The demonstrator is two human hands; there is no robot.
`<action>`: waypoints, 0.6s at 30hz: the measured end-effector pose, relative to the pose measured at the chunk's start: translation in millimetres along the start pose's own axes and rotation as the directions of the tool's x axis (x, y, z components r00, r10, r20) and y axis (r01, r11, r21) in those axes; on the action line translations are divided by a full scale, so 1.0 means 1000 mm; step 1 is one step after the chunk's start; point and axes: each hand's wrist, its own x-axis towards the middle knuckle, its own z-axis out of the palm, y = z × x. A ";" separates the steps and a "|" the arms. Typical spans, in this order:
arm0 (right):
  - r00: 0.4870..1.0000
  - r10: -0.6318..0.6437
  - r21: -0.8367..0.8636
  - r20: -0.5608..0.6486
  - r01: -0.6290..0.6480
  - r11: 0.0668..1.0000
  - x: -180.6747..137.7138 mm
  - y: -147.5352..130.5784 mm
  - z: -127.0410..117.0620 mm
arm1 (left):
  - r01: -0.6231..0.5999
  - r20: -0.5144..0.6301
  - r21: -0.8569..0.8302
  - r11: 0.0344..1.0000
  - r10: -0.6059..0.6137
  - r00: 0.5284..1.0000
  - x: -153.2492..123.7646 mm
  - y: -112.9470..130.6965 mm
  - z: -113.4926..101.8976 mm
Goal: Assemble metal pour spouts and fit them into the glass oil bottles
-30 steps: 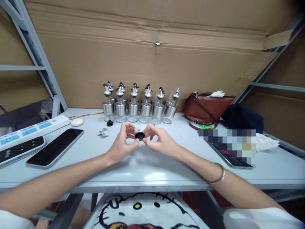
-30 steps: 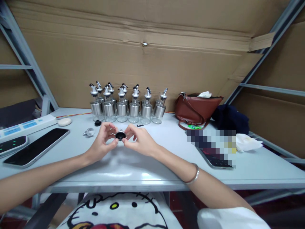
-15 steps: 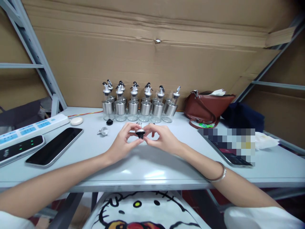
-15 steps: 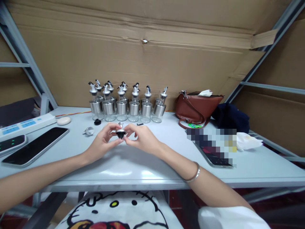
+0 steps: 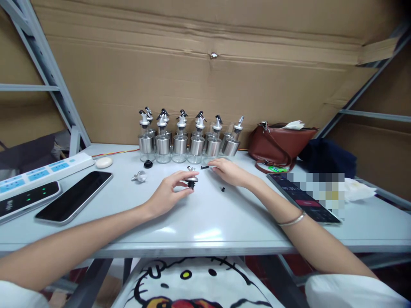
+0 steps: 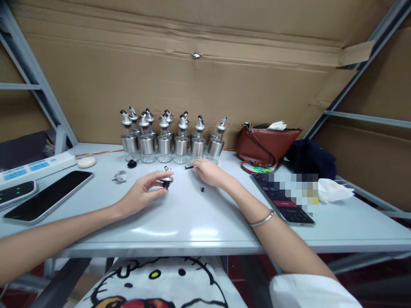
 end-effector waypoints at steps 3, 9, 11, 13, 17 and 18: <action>0.997 -0.062 0.030 0.052 0.060 0.998 0.000 0.004 0.009 | 0.002 -0.001 0.026 1.000 -0.002 1.000 0.001 0.001 0.000; 0.995 -0.068 0.112 0.073 0.059 0.992 -0.001 -0.008 0.002 | 0.007 -0.029 0.125 0.992 -0.004 1.000 0.001 0.002 -0.001; 0.995 -0.059 0.145 0.083 0.046 0.988 -0.002 -0.015 -0.003 | 0.013 -0.016 0.160 0.987 -0.011 1.000 0.000 0.003 0.000; 0.993 -0.052 0.164 0.107 0.034 0.986 -0.003 -0.021 -0.006 | 0.025 0.005 0.174 0.984 -0.026 1.000 0.000 0.003 0.000; 0.985 -0.066 0.156 0.160 0.040 0.987 -0.003 -0.029 -0.010 | 0.039 0.026 0.161 0.986 -0.043 0.999 0.000 0.004 0.000; 0.984 -0.072 0.152 0.163 0.047 0.987 -0.003 -0.031 -0.010 | 0.039 0.027 0.161 0.986 -0.044 0.999 0.000 0.004 0.000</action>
